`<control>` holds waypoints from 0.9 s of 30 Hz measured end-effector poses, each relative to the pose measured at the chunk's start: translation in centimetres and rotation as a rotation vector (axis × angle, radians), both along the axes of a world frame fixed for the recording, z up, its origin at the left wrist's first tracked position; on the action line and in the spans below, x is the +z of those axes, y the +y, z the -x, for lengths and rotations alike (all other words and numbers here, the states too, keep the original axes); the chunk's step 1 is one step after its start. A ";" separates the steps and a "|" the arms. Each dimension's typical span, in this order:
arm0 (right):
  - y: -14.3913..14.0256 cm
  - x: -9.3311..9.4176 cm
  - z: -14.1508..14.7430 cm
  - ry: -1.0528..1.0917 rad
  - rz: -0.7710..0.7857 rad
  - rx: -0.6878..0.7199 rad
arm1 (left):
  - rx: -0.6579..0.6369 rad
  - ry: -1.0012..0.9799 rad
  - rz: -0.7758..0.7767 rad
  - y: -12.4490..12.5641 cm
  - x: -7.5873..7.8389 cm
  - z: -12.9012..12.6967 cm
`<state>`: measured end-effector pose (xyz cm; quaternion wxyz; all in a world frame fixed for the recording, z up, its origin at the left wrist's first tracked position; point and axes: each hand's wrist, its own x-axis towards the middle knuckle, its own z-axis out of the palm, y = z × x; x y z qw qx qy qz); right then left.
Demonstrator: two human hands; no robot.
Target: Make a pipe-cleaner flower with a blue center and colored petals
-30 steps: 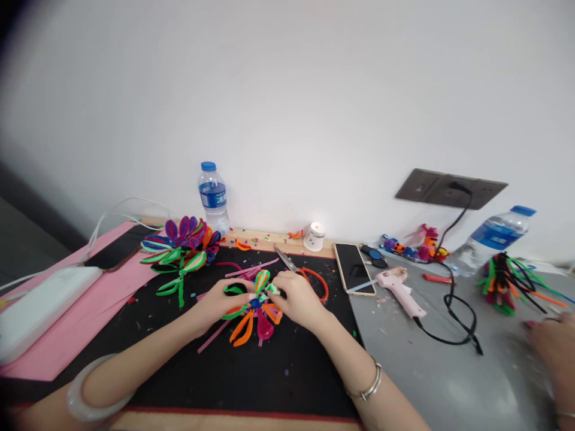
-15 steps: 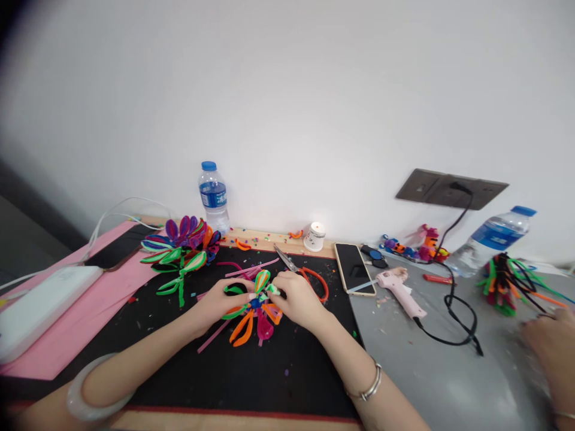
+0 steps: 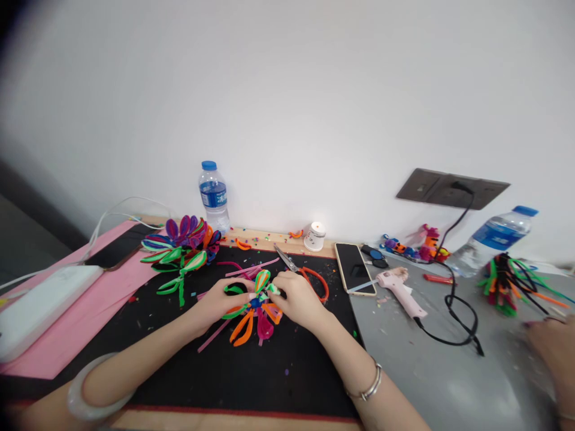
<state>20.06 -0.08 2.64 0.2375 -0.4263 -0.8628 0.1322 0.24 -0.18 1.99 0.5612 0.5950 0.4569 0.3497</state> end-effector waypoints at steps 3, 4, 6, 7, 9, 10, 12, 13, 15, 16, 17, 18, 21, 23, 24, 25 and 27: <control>0.0 -0.1 0.0 0.000 0.006 -0.002 | -0.001 0.002 0.000 0.0 -0.1 0.0; 0.0 -0.1 -0.1 0.004 0.007 -0.001 | 0.001 0.005 0.002 0.0 -0.1 0.0; 0.0 -0.1 -0.1 0.011 0.011 0.002 | 0.005 0.005 0.006 0.0 -0.1 0.0; 0.0 -0.1 -0.1 0.014 0.014 0.005 | 0.005 0.000 0.008 0.0 0.0 0.0; 0.0 0.0 0.0 0.021 0.017 0.008 | 0.000 -0.015 0.012 -0.1 0.1 0.0; 0.0 0.0 0.0 0.025 0.017 0.007 | -0.001 -0.021 0.014 -0.1 0.2 0.0; -0.1 0.0 0.0 0.032 0.015 0.002 | 0.001 -0.024 0.013 -0.1 0.2 0.0; -0.1 0.1 0.0 0.033 0.015 0.003 | 0.002 -0.023 0.012 -0.1 0.2 0.0; -0.1 0.0 0.1 0.034 0.015 0.004 | 0.004 -0.016 0.009 -0.1 0.2 0.0; -0.1 0.0 0.1 0.034 0.016 0.004 | 0.005 -0.013 0.007 -0.1 0.1 0.0; -0.1 0.0 0.1 0.033 0.016 0.004 | 0.006 -0.009 0.004 -0.1 0.1 0.0; -0.1 0.0 0.1 0.031 0.017 0.005 | 0.008 -0.004 0.000 -0.1 0.0 0.0; -0.1 0.1 0.1 0.027 0.021 0.007 | 0.007 0.002 -0.007 0.0 0.0 0.0; -0.1 0.1 0.1 0.029 0.020 0.007 | -0.001 -0.008 -0.001 -0.1 0.0 0.0; -0.1 0.1 0.1 0.030 0.021 0.006 | -0.004 -0.013 0.002 -0.1 0.1 0.0; -0.1 0.1 0.1 0.031 0.021 0.004 | -0.007 -0.017 0.003 -0.1 0.1 0.1; -0.1 0.1 0.2 0.032 0.019 0.001 | -0.006 -0.018 -0.003 -0.1 0.2 0.1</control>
